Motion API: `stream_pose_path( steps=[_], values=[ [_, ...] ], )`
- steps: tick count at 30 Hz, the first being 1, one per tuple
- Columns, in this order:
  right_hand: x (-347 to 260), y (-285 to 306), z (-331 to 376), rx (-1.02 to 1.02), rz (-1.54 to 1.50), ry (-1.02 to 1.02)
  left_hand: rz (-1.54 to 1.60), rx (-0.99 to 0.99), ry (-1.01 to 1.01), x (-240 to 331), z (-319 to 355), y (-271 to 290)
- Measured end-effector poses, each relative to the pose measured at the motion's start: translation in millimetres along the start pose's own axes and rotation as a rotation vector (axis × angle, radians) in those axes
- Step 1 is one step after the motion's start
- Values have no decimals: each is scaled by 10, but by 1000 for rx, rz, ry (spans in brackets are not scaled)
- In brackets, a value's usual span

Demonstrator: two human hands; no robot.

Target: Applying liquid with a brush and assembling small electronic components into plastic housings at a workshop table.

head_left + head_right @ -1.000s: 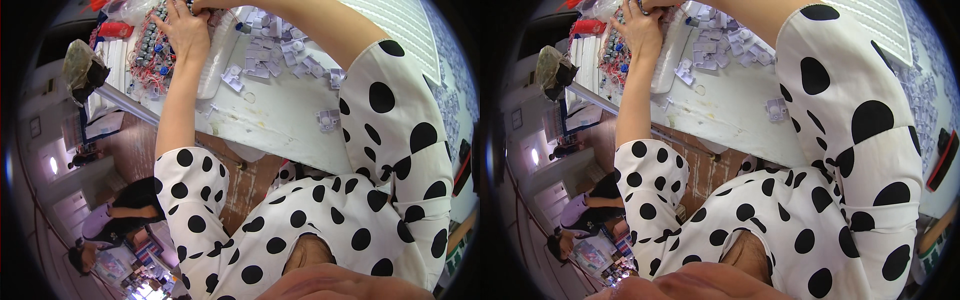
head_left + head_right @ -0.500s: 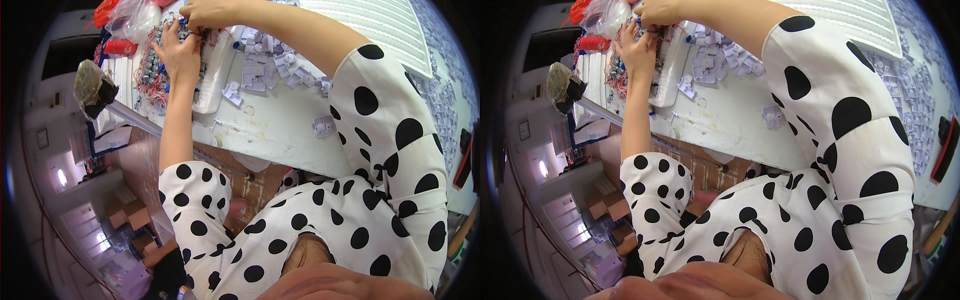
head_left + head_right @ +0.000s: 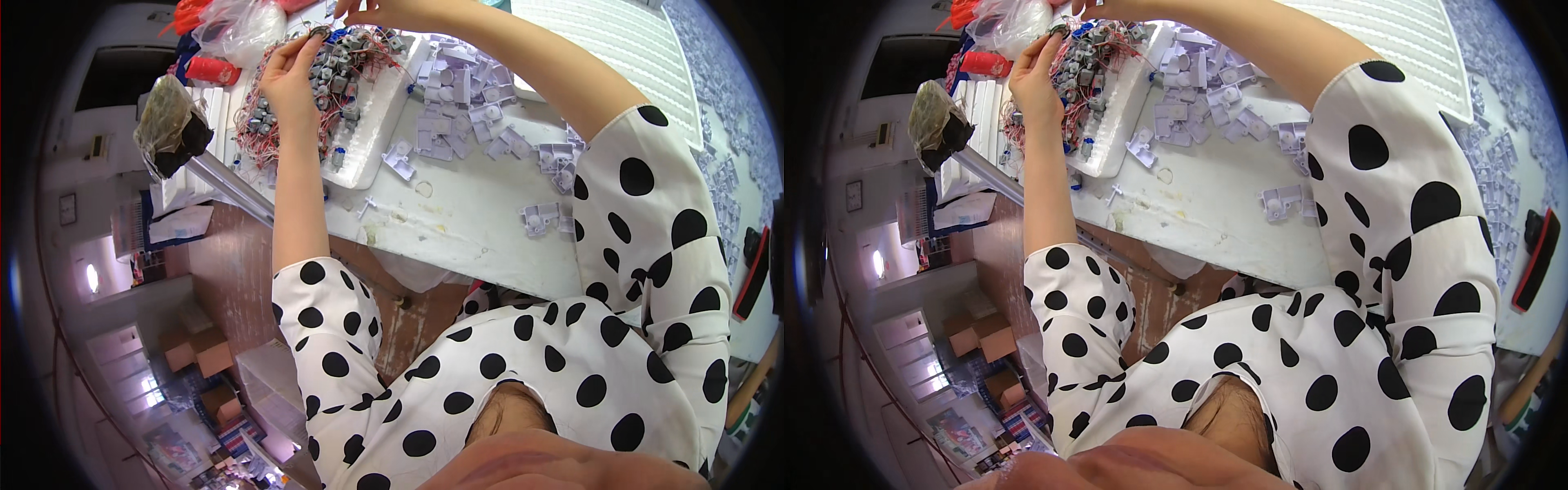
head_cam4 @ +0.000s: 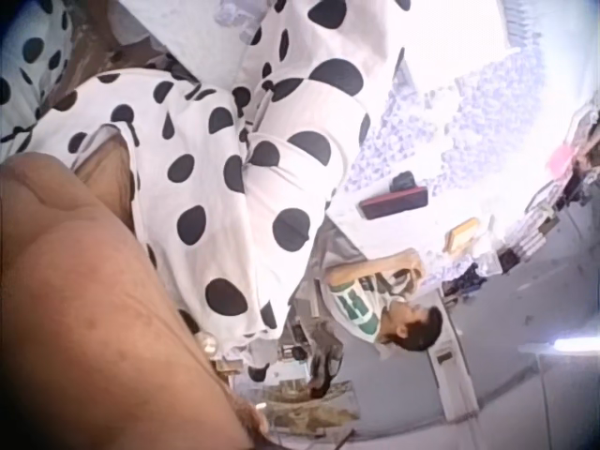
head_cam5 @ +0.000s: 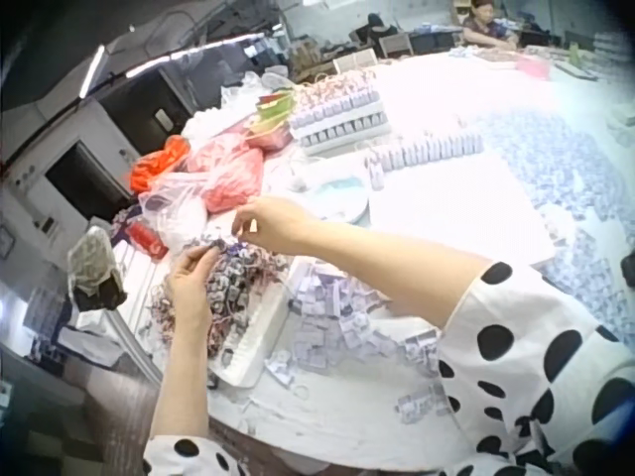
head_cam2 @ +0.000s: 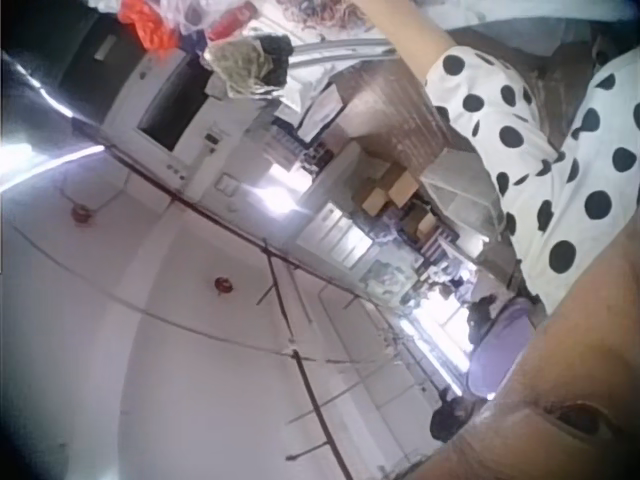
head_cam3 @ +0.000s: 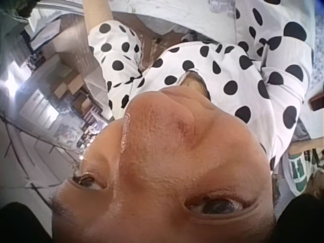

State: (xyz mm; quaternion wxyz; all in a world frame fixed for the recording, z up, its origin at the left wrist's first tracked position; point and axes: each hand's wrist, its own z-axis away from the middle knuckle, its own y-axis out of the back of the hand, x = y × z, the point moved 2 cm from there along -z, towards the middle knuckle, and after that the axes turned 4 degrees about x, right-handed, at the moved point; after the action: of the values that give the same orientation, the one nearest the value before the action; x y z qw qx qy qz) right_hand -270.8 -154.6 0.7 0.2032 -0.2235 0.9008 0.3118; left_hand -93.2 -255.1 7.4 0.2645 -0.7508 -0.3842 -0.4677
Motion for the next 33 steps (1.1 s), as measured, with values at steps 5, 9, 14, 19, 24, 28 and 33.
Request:
stream_pose_path(
  steps=[5,9,14,19,24,28,33],
  values=[
    [-113,-47,72,-137,5,-83,-75,-130,-43,110,104,-149],
    [-223,-46,248,-230,75,-128,-88,-95,-11,196,269,-94],
    [-217,-183,369,-82,230,85,-187,-136,19,166,512,187],
    [-269,-237,372,-100,350,274,-295,-192,-127,57,752,180],
    [-319,-296,392,-67,377,376,-163,-33,-44,91,772,176],
    [-249,-272,327,55,378,274,-68,112,-88,87,617,47],
    [-229,-240,312,-93,330,267,-72,20,-78,103,594,48]
  ],
)
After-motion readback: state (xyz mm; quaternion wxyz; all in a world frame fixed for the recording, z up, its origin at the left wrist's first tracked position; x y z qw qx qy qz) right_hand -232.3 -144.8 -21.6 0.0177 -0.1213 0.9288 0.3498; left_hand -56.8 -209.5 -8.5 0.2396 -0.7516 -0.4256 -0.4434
